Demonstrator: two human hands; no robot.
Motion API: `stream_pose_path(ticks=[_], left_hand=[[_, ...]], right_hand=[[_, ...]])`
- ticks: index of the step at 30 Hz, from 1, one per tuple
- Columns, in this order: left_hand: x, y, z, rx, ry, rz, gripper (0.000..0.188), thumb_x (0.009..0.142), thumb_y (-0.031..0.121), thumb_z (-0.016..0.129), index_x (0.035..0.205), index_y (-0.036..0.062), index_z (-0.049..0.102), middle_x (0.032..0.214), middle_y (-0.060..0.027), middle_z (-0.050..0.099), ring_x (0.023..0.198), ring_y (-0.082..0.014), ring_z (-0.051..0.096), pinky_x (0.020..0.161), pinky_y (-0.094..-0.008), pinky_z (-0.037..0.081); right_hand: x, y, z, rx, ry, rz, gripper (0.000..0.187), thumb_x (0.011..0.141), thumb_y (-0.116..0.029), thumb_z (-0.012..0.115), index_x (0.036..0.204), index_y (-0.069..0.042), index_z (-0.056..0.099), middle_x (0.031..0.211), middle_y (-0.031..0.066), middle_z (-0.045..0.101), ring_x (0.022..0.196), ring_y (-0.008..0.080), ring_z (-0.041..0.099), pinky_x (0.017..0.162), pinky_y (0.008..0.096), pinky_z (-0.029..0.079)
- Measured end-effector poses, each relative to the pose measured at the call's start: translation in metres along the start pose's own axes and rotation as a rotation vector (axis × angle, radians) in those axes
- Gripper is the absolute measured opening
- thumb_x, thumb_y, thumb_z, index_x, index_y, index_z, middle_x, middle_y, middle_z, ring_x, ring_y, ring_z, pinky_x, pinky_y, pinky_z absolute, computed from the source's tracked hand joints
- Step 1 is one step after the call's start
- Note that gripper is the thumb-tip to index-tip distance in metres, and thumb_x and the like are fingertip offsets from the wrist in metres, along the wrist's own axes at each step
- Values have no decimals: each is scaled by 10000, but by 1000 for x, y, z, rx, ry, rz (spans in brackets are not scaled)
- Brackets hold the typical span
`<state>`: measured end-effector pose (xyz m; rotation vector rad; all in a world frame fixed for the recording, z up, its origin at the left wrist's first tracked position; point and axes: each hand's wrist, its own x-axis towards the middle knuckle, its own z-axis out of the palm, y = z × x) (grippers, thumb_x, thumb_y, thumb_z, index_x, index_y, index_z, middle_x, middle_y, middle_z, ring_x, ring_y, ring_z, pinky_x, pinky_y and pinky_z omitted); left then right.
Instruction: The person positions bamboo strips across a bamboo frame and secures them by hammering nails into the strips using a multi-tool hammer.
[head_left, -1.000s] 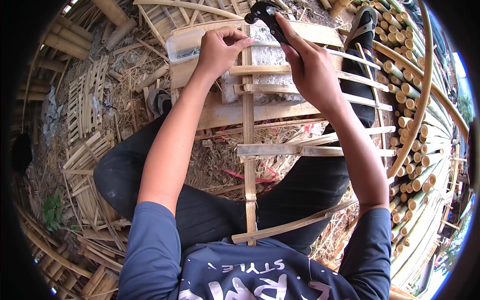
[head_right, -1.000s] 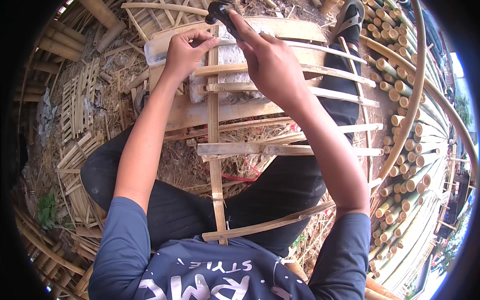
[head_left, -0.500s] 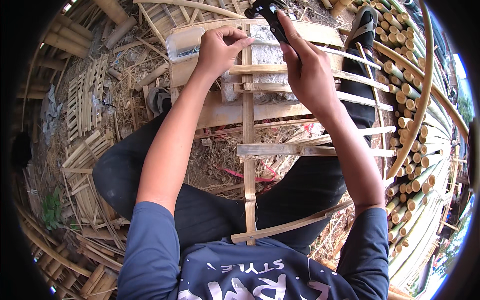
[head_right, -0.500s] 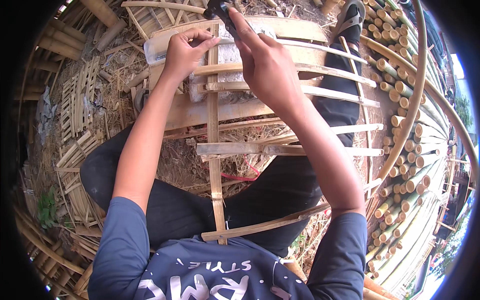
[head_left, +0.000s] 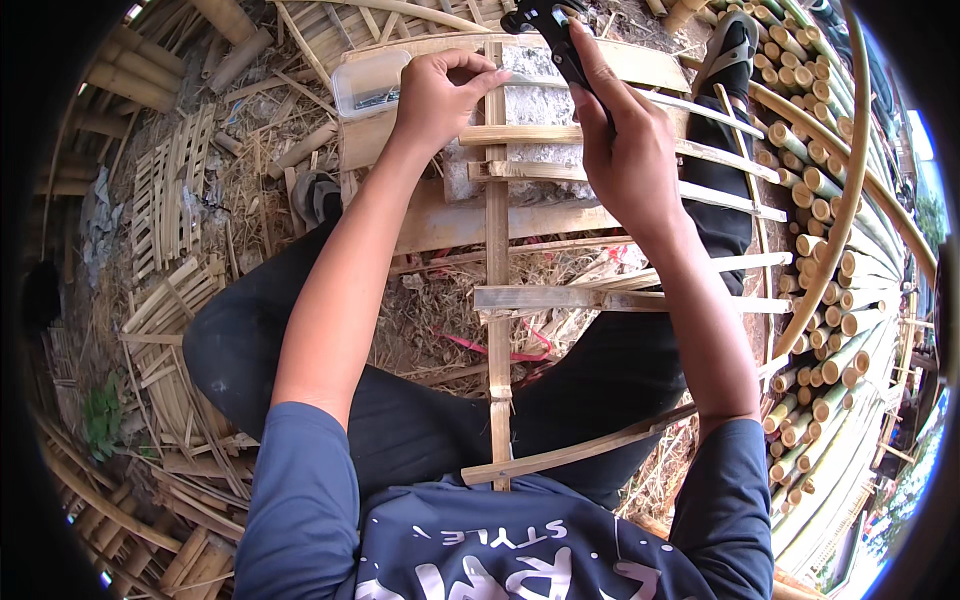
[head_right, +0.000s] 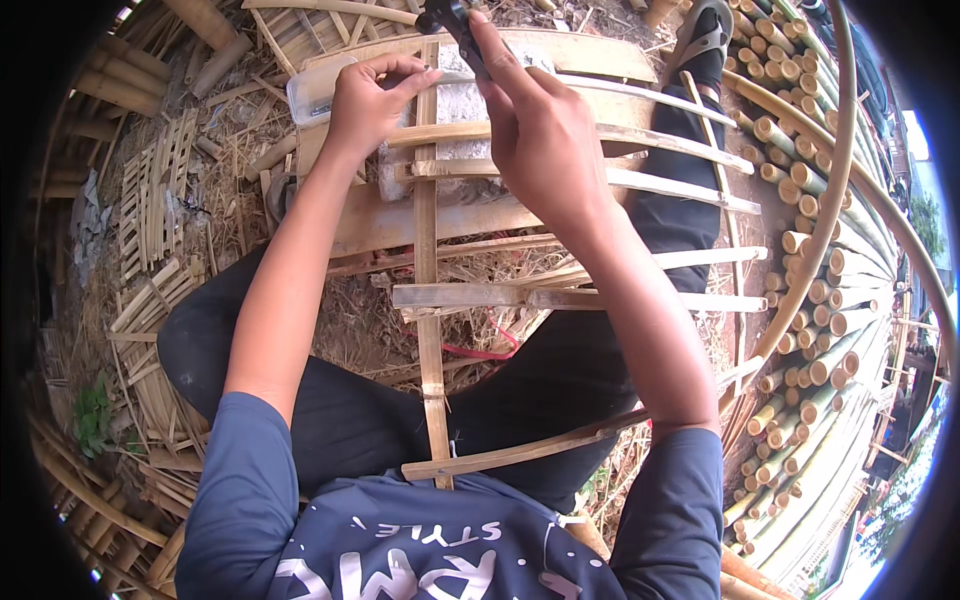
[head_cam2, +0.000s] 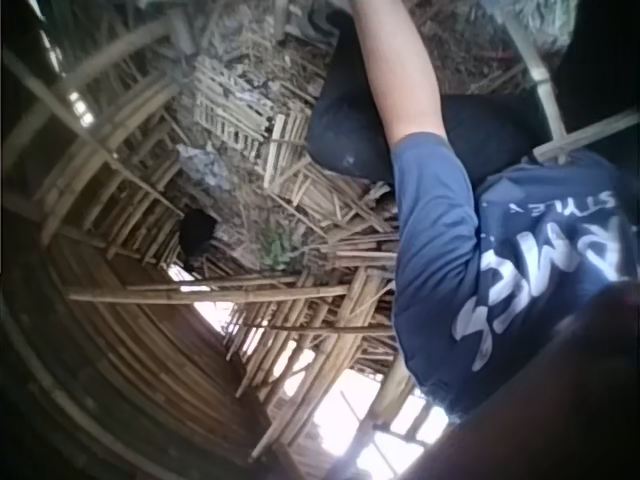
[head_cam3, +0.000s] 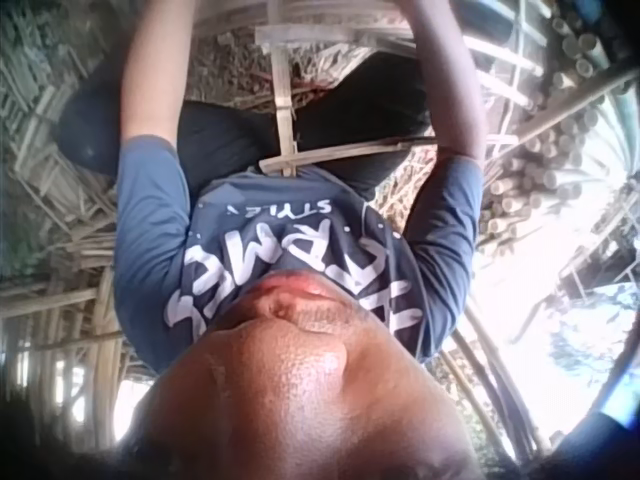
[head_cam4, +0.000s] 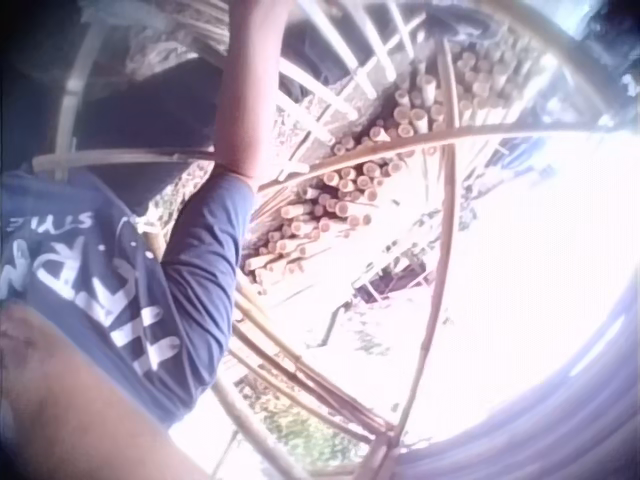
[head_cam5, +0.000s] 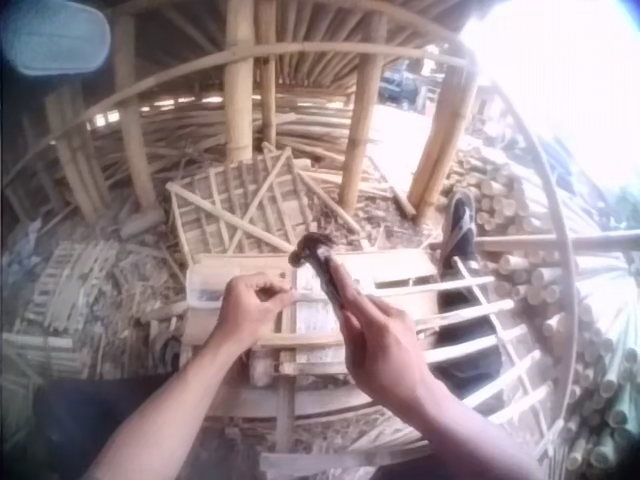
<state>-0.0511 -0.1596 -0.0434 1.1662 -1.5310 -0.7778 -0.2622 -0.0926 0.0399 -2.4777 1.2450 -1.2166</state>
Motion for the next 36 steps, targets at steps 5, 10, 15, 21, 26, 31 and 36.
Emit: stream_pose_path(ticks=[5, 10, 15, 21, 26, 31, 36], left_hand=[[0, 5, -3, -31, -28, -15, 201, 851, 182, 841, 919, 15, 752, 909, -14, 743, 829, -51, 639, 769, -229, 508], [5, -2, -8, 1, -52, 76, 216, 837, 182, 850, 947, 26, 747, 893, 9, 723, 806, -48, 620, 744, -229, 499], [2, 1, -17, 129, -66, 134, 214, 838, 196, 849, 954, 46, 751, 900, 33, 707, 785, -48, 601, 723, -224, 486], [0, 2, -25, 10, -54, 169, 208, 878, 215, 811, 975, 40, 753, 938, 14, 732, 832, -57, 638, 736, -250, 503], [-31, 35, -25, 369, 201, 328, 184, 930, 181, 731, 986, 6, 746, 918, -82, 747, 855, -203, 707, 774, -316, 538], [-84, 93, 26, 721, 149, 495, 82, 881, 160, 726, 885, 79, 742, 900, -41, 703, 926, -206, 641, 921, -378, 407], [-88, 109, 50, 843, -57, 451, 217, 849, 107, 685, 1047, 20, 700, 1096, -107, 679, 1103, -245, 610, 1012, -482, 383]], right_hand=[[0, 5, 2, -16, -64, 81, 496, 1012, -99, 584, 1497, -167, 510, 919, 236, 712, 736, 369, 685, 721, 374, 542], [-4, 12, 11, 69, -15, 64, 540, 964, -60, 612, 1485, -165, 518, 783, 244, 641, 672, 416, 635, 636, 473, 488], [-6, 16, 17, 54, -43, 69, 543, 960, -69, 623, 1484, -166, 519, 774, 234, 647, 686, 423, 642, 649, 477, 495], [-8, 10, 18, 80, -77, 67, 544, 956, -61, 626, 1479, -168, 523, 801, 235, 664, 740, 422, 663, 670, 493, 501], [-7, 9, 17, 68, -88, 88, 544, 954, -61, 625, 1478, -164, 522, 822, 238, 672, 755, 422, 669, 678, 489, 503], [-10, 22, 24, 132, -53, 133, 525, 977, -75, 603, 1486, -166, 515, 812, 224, 674, 716, 389, 670, 677, 430, 515], [-7, 37, 19, 465, 58, 511, 494, 1047, -203, 576, 1529, -159, 474, 851, 33, 676, 624, 95, 529, 587, 276, 473]])
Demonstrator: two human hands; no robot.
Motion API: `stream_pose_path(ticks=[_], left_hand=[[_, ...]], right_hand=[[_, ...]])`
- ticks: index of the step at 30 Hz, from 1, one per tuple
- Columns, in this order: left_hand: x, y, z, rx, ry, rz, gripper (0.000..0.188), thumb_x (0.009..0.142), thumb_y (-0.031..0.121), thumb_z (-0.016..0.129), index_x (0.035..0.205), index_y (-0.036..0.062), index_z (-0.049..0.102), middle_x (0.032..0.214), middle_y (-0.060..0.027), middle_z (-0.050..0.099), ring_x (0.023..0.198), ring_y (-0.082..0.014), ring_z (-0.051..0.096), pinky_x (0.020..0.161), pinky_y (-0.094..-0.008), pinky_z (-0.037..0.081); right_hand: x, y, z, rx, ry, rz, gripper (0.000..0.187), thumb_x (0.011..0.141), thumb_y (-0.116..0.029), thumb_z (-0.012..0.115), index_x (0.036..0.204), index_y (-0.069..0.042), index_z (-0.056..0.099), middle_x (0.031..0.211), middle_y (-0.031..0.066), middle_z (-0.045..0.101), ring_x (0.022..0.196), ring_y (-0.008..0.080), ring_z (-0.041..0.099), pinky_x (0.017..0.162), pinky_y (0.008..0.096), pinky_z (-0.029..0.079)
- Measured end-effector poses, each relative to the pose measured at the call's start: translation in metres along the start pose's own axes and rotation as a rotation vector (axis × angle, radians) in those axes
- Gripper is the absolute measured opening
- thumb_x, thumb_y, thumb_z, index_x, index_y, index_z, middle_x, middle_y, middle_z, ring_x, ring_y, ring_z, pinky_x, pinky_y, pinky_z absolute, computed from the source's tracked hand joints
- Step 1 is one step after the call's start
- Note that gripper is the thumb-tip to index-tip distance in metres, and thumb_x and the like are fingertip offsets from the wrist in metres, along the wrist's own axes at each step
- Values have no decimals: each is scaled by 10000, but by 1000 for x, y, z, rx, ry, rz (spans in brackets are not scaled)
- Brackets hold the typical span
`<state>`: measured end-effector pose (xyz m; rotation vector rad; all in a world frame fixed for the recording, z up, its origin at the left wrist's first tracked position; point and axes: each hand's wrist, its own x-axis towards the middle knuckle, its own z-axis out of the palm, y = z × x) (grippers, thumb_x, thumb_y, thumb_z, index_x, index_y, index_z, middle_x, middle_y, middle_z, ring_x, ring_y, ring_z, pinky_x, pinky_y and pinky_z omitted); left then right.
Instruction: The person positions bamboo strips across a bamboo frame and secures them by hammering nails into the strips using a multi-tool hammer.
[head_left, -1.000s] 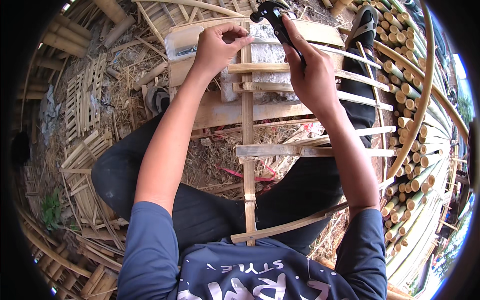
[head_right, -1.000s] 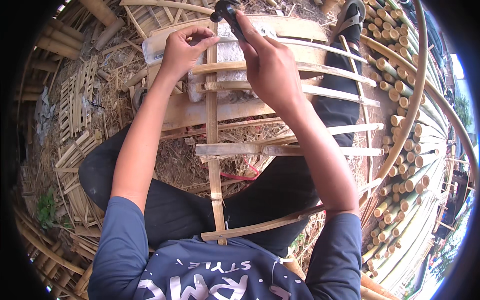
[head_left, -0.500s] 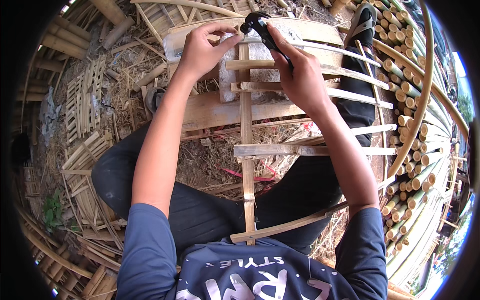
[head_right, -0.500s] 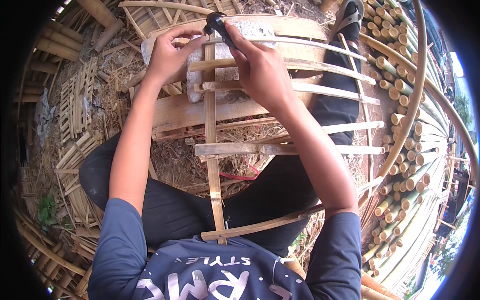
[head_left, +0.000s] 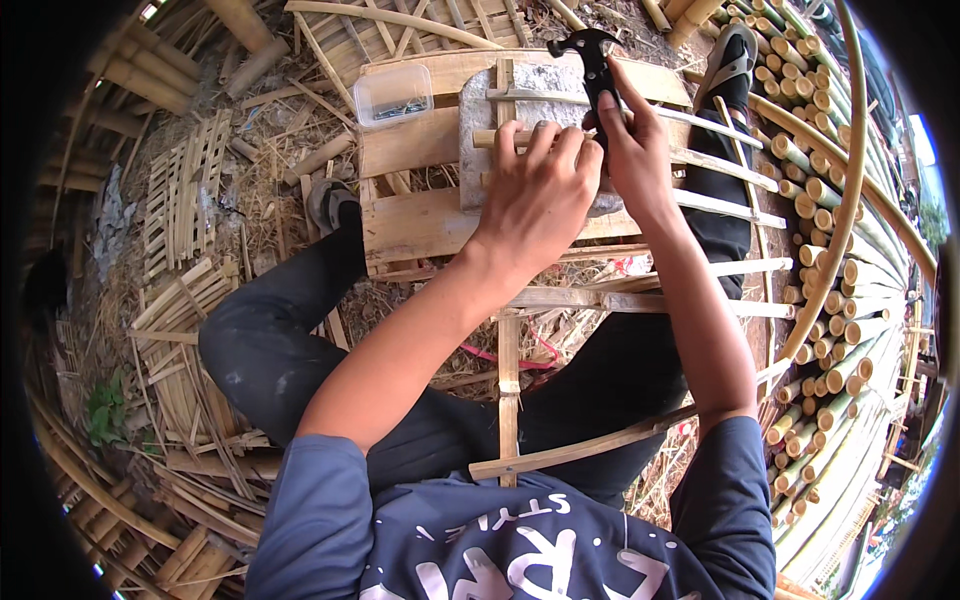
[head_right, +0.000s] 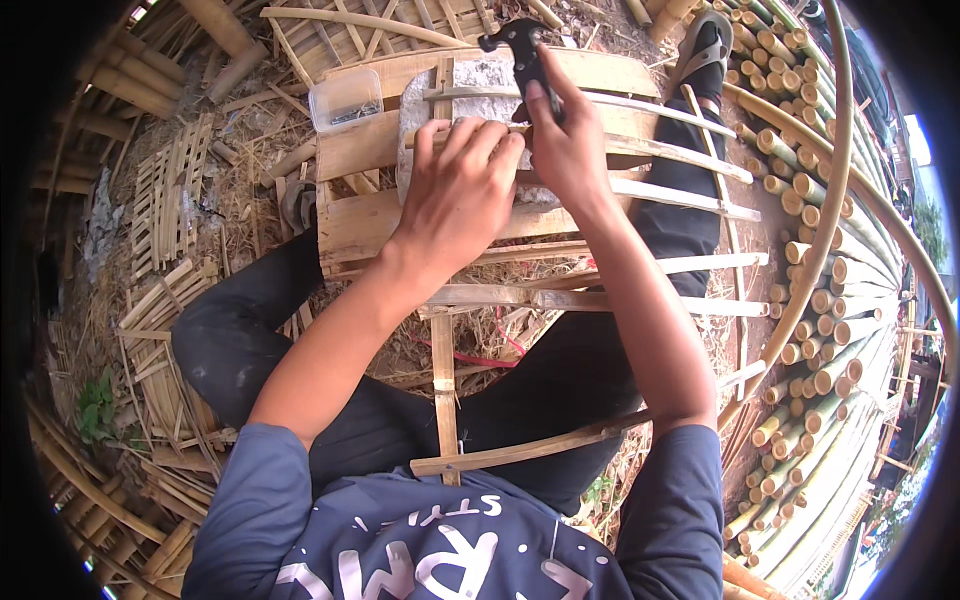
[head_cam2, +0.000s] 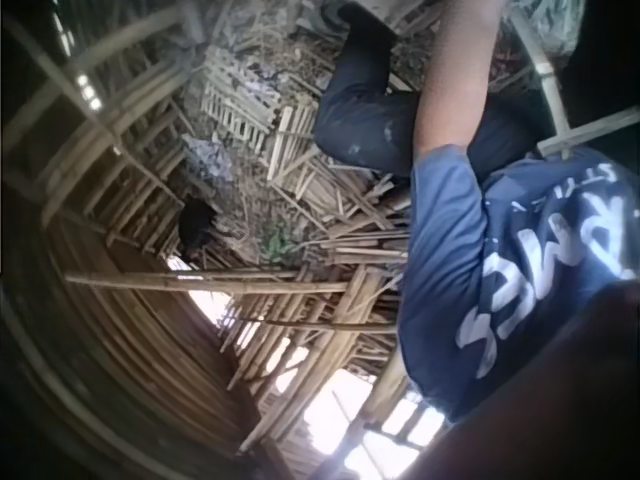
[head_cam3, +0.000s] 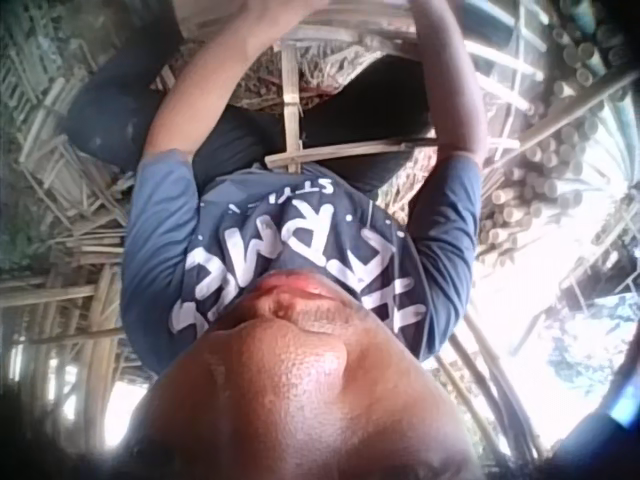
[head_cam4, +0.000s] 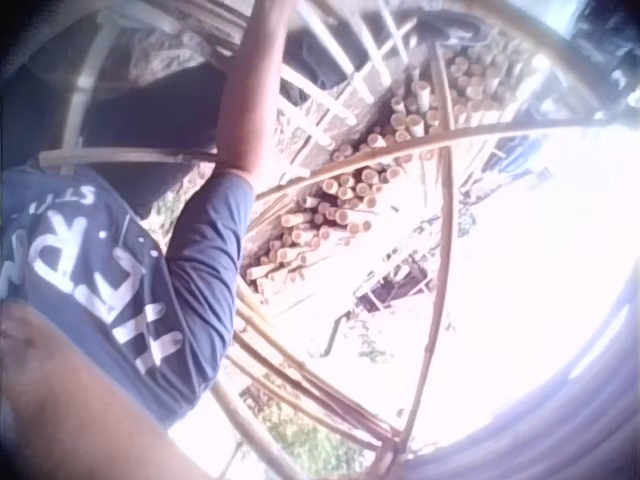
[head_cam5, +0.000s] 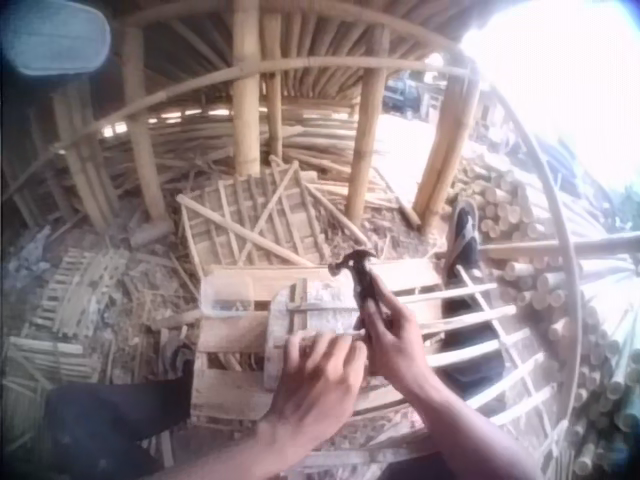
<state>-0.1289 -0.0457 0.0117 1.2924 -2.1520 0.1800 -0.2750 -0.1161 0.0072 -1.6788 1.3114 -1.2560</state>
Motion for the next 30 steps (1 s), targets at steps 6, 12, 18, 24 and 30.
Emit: stream_pose_path(ticks=[6, 12, 18, 24, 30], left_hand=[[24, 8, 9, 158, -281, 70, 337, 926, 160, 594, 1183, -48, 657, 1334, -250, 560, 1372, -402, 460, 1109, -720, 277], [57, 27, 69, 131, -238, -117, 796, 1000, 525, 483, 1530, -52, 343, 1609, -244, 317, 1538, -400, 188, 1177, -721, 105], [54, 19, 74, 92, -373, -164, 852, 949, 597, 446, 1532, -22, 374, 1618, -234, 313, 1538, -410, 178, 1175, -734, -6], [49, 11, 73, -104, -233, -110, 853, 890, 645, 483, 1543, 99, 416, 1594, -184, 382, 1500, -449, 248, 1179, -730, -38], [56, 14, 58, -8, -511, -110, 960, 854, 758, 476, 1609, 197, 287, 1638, -143, 321, 1523, -437, 195, 1181, -729, -40]], right_hand=[[13, -28, -34, 347, 189, 101, 529, 1074, -215, 537, 1577, -179, 377, 819, 14, 618, 578, 40, 495, 459, 210, 398], [13, -46, -40, 388, 198, 17, 510, 1068, -173, 543, 1560, -149, 411, 812, 12, 610, 566, 37, 488, 475, 218, 401], [4, -56, -39, -453, -146, -336, 508, 986, -96, 607, 1483, -177, 533, 723, 175, 634, 550, 265, 504, 604, 328, 471], [-2, -69, -27, -548, -315, -352, 554, 955, -70, 603, 1489, -191, 521, 775, 253, 645, 649, 417, 600, 654, 456, 486], [-3, -77, -20, -533, -269, -309, 550, 951, -72, 596, 1486, -171, 521, 742, 239, 643, 638, 404, 625, 651, 458, 492]])
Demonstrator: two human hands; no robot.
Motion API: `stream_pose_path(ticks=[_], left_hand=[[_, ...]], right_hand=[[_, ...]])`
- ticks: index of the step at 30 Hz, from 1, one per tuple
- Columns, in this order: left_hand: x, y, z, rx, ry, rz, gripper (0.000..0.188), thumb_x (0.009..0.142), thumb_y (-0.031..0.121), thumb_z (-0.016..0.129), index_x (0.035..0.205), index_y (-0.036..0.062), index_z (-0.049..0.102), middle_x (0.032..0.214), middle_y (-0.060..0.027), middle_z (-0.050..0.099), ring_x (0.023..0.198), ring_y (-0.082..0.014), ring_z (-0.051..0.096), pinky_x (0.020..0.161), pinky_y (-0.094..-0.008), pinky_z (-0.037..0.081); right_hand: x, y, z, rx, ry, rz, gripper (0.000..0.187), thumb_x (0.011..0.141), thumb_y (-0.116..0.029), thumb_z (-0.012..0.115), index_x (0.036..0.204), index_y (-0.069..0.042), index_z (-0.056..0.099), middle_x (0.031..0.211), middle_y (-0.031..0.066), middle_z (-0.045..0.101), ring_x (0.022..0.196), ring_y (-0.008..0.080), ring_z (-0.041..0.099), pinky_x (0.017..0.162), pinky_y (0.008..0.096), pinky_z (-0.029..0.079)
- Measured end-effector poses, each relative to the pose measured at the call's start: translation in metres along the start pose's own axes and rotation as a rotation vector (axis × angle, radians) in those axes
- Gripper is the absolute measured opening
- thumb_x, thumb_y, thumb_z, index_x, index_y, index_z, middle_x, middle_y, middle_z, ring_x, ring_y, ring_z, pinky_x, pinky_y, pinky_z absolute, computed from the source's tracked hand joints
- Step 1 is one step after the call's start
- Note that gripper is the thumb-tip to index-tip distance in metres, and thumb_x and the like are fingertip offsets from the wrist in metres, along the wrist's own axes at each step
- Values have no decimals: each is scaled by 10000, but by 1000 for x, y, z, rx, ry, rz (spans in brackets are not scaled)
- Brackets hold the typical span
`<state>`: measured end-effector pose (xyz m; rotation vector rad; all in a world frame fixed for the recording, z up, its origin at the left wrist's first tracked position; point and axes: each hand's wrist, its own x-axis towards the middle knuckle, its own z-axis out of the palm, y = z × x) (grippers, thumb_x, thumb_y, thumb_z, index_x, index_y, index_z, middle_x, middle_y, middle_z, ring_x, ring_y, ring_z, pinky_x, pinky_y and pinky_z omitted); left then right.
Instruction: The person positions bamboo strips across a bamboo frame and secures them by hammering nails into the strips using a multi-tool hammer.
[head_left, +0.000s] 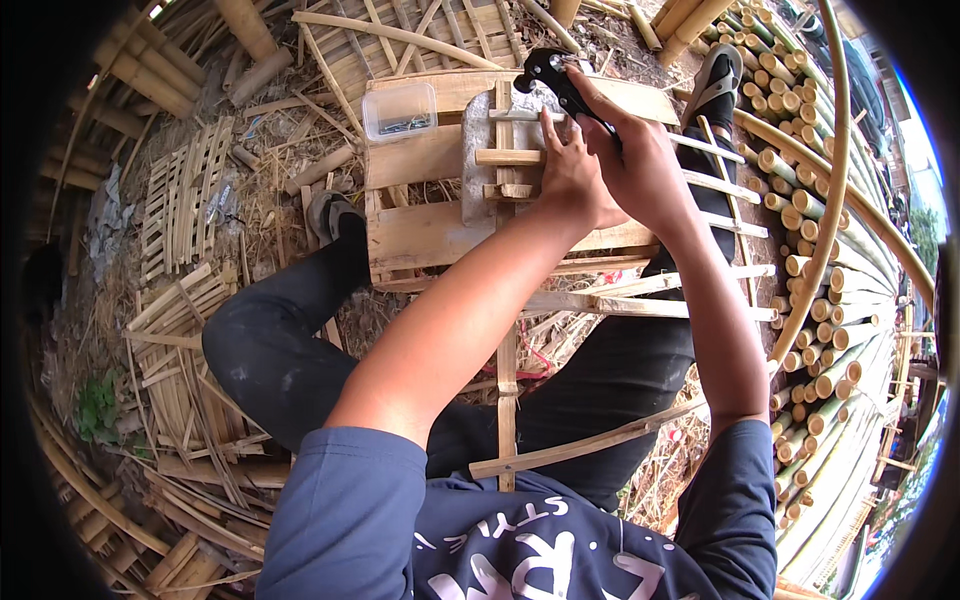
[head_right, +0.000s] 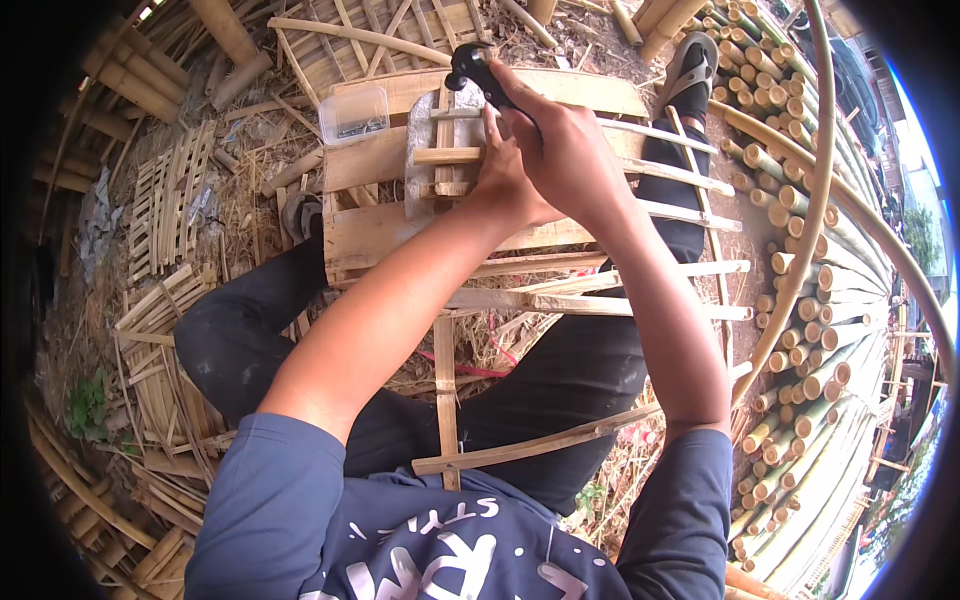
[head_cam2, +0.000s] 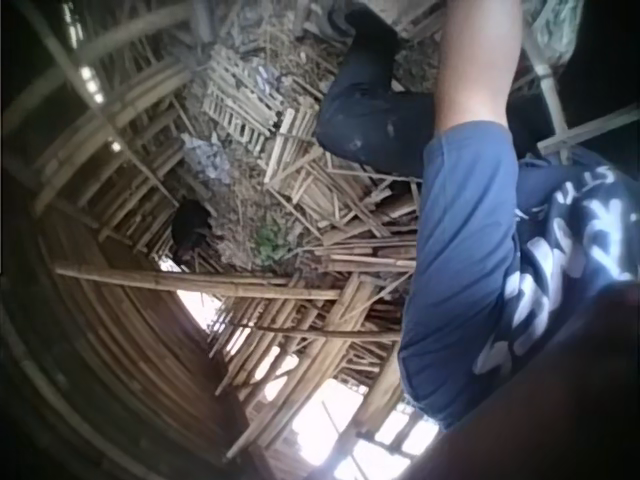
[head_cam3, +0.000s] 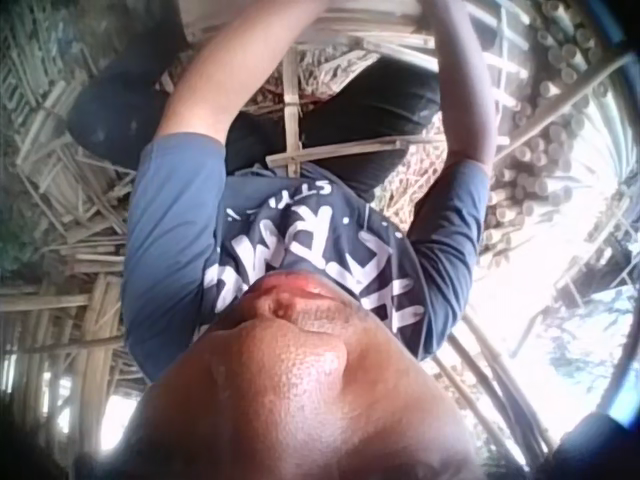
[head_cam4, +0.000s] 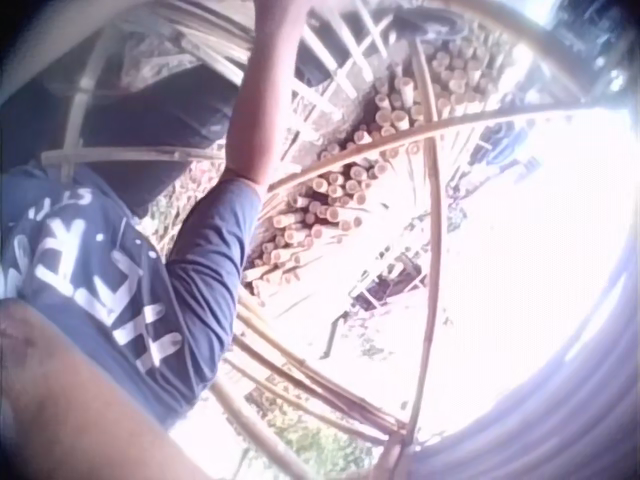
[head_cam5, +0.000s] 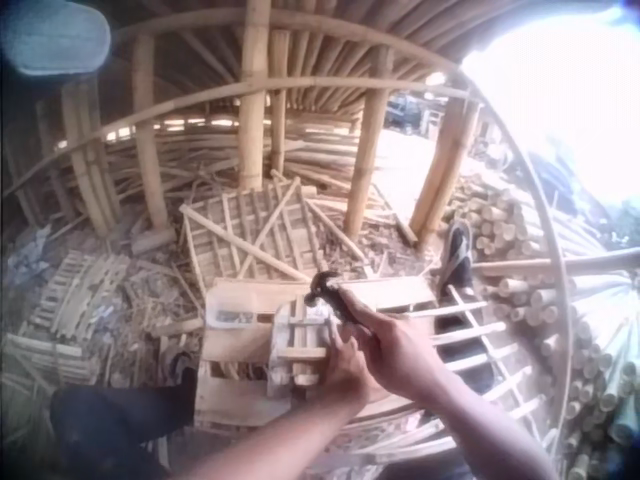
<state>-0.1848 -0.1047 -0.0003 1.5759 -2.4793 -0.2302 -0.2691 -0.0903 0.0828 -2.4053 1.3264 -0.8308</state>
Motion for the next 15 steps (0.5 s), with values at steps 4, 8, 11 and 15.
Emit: stream_pose_path(ticks=[4, 8, 11, 15], left_hand=[[-1, 2, 2, 29, 44, -12, 979, 840, 766, 494, 1609, 198, 286, 1641, -152, 308, 1531, -411, 194, 1176, -738, -40], [5, 4, 16, 47, 103, -11, 903, 886, 668, 520, 1606, 174, 291, 1637, -166, 308, 1532, -403, 196, 1173, -743, -33], [10, 2, 26, 165, 128, -41, 839, 920, 587, 521, 1604, 158, 292, 1643, -168, 294, 1534, -403, 193, 1168, -751, -30], [15, 4, 43, 244, 191, -56, 786, 950, 517, 518, 1603, 144, 290, 1650, -169, 273, 1537, -403, 183, 1162, -761, -26]], right_hand=[[0, 0, 6, -13, 75, -29, 547, 952, -78, 597, 1486, -165, 518, 751, 243, 653, 657, 420, 636, 659, 473, 492], [0, 5, 11, -42, 18, -10, 562, 957, -92, 604, 1502, -170, 495, 759, 246, 656, 669, 426, 640, 654, 480, 486], [-1, 1, 24, 36, 122, -89, 549, 960, -127, 620, 1494, -186, 506, 784, 267, 656, 717, 450, 644, 667, 503, 493], [-2, 2, 32, -231, 5, -73, 587, 956, -96, 598, 1515, -225, 473, 869, 285, 679, 830, 489, 669, 742, 528, 531]])
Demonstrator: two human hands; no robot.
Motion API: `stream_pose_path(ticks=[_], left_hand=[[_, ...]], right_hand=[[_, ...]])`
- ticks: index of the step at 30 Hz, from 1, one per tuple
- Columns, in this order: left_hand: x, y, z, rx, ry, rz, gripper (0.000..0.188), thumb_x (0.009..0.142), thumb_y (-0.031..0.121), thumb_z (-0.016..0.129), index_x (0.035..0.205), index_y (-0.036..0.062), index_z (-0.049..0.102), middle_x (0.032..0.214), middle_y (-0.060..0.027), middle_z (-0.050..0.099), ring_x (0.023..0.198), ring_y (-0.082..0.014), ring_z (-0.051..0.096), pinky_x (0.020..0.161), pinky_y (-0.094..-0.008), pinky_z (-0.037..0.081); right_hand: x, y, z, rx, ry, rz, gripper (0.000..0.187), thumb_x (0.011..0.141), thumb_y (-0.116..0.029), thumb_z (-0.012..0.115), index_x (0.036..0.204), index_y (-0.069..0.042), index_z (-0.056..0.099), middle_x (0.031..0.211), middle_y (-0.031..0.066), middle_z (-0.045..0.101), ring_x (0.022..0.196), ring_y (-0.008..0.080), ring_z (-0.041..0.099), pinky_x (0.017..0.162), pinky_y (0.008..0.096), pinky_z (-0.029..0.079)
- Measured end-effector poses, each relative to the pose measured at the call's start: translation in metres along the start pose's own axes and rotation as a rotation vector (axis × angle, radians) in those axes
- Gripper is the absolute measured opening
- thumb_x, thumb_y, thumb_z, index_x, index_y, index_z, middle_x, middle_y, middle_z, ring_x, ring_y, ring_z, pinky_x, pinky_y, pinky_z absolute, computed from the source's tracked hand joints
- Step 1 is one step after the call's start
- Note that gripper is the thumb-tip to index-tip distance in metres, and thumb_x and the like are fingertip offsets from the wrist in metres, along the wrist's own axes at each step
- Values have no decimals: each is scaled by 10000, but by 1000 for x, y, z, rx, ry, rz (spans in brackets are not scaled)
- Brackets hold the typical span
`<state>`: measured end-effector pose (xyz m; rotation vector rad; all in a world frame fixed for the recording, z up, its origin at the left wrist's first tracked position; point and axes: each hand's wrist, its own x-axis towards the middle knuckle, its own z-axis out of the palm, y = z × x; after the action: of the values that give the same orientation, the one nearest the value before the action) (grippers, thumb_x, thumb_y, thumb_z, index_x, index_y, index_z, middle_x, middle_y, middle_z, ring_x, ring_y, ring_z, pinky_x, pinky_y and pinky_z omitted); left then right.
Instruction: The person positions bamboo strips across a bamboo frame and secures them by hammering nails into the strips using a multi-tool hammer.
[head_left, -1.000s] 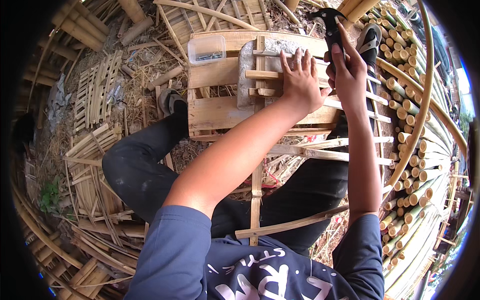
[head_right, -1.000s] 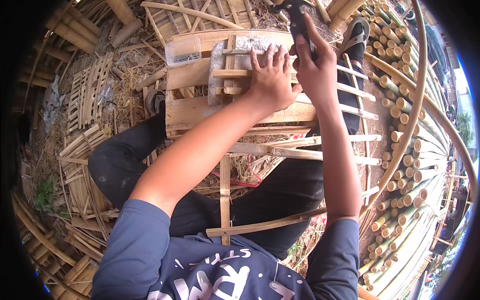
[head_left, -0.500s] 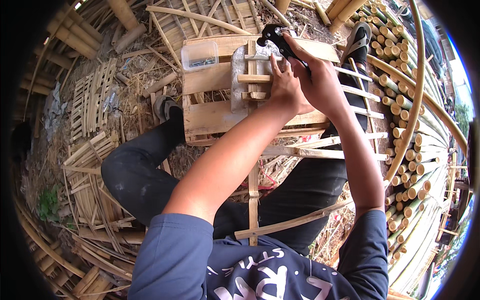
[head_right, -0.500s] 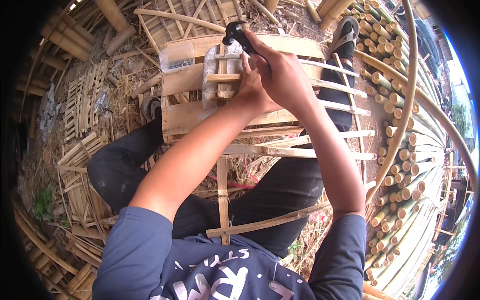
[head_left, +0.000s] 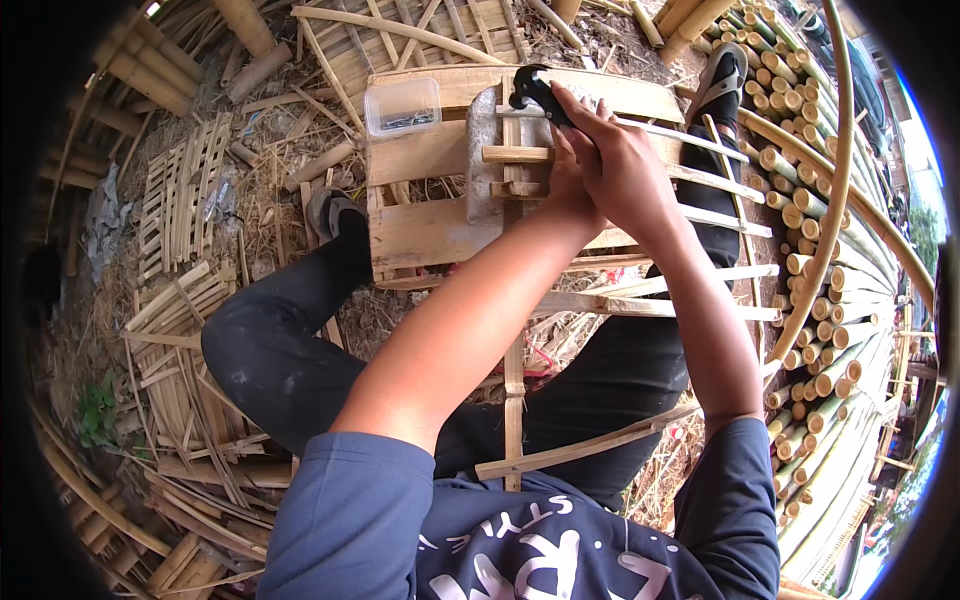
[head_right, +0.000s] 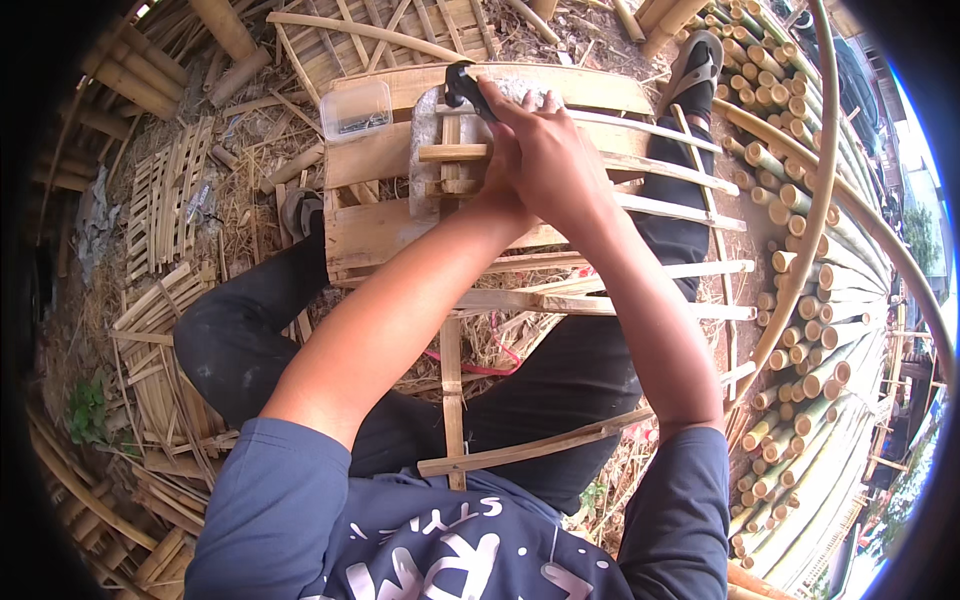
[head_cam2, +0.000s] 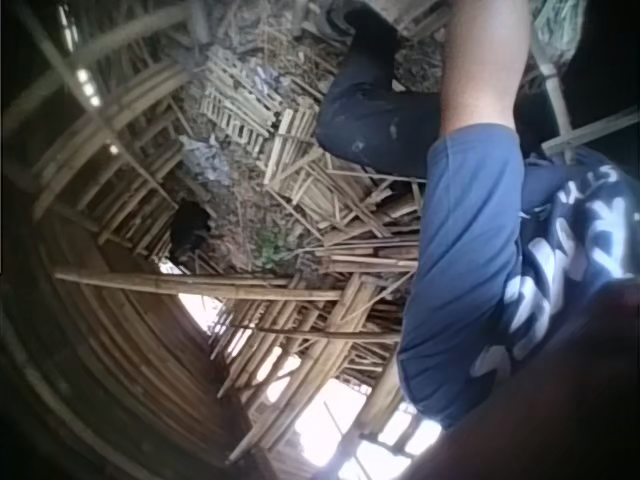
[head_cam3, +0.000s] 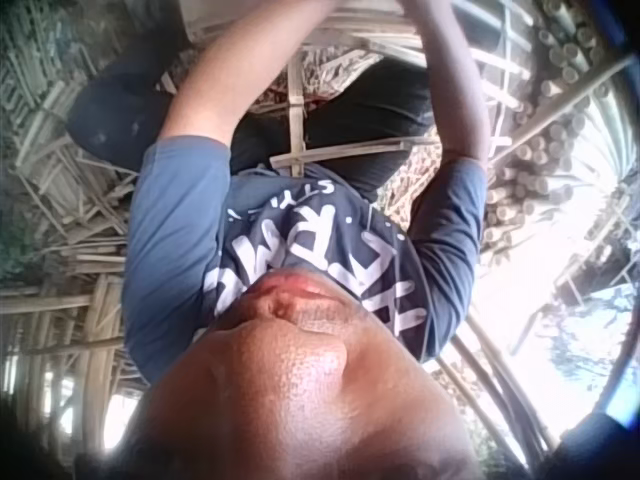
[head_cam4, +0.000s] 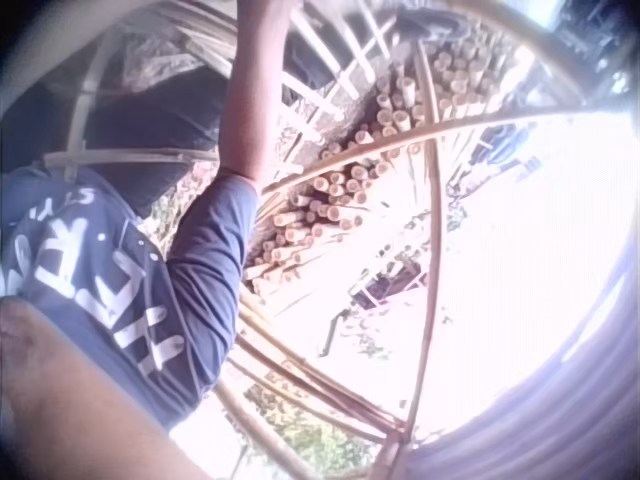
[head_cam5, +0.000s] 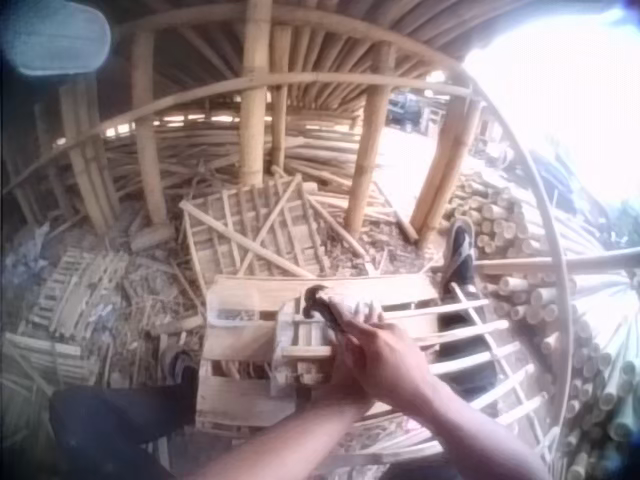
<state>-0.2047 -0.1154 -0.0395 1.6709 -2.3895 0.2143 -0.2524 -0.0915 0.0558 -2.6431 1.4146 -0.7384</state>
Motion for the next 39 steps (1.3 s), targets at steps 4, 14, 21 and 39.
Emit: stream_pose_path(ticks=[4, 14, 21, 39], left_hand=[[2, 3, 13, 37, 170, -17, 742, 974, 461, 500, 1604, 136, 281, 1663, -167, 238, 1544, -404, 157, 1150, -781, -16], [2, 7, 10, 85, 53, -4, 642, 1022, 396, 440, 1599, 158, 289, 1665, -159, 224, 1545, -416, 124, 1120, -827, 17], [2, 9, 5, 87, 27, -18, 604, 1036, 341, 434, 1581, 114, 307, 1654, -182, 225, 1541, -417, 131, 1112, -844, 46], [-11, 5, 5, -8, 215, -69, 937, 901, 632, 528, 1579, 38, 272, 1657, -221, 209, 1547, -412, 128, 1170, -732, 57]], right_hand=[[-6, -9, 3, 277, 220, 96, 561, 951, -75, 577, 1496, -180, 499, 938, 297, 693, 845, 491, 670, 763, 523, 522], [-7, -12, 1, 279, 180, 280, 488, 1025, -135, 562, 1508, -135, 496, 732, 123, 637, 594, 183, 566, 635, 326, 495], [-11, -20, 8, 198, 74, 324, 551, 977, -126, 499, 1516, -46, 414, 1406, 397, 475, 1362, 540, 412, 1134, 547, 356], [-10, -40, 25, -4, 262, 381, 502, 984, -122, 500, 1479, -42, 474, 1100, 360, 658, 1083, 514, 625, 967, 524, 495]])
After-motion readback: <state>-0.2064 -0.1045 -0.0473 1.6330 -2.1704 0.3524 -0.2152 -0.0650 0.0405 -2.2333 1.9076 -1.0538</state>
